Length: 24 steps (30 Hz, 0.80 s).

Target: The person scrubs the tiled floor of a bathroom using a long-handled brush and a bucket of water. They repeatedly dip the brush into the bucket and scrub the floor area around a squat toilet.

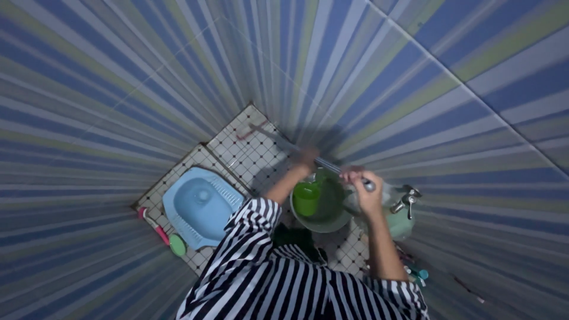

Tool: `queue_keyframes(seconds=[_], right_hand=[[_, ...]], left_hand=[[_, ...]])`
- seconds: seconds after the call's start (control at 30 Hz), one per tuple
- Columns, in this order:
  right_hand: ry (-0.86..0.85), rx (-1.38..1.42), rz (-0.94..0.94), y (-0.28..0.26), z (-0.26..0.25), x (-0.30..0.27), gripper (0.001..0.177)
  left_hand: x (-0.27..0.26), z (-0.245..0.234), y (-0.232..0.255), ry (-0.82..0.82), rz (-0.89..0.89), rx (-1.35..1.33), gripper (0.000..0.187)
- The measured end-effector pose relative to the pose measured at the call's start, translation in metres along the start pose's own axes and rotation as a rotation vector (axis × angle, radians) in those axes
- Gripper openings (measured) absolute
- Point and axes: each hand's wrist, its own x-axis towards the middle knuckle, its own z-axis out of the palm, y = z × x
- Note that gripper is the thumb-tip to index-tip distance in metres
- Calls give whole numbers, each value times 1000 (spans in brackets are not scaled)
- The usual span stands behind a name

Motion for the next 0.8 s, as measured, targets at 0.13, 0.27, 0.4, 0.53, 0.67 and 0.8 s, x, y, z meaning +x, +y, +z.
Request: queue_keyframes(seconds=[0.13, 0.27, 0.4, 0.53, 0.67, 0.8], right_hand=[[-17, -68, -27, -35, -18, -3, 21], [-51, 74, -49, -23, -12, 4, 18], [-25, 27, 19, 6, -1, 17, 20], [-53, 161, 23, 38, 13, 31, 22], [-98, 113, -57, 51, 19, 47, 25], [-88, 57, -30, 32, 13, 64, 19]], left_hand=[[-11, 21, 31, 56, -3, -266, 16], [-6, 14, 23, 83, 111, -231, 16], [-6, 1, 3, 120, 8, -234, 21], [13, -14, -20, 133, 16, -29, 27], [23, -24, -36, 52, -134, -151, 44], [34, -20, -34, 50, -224, -114, 46]])
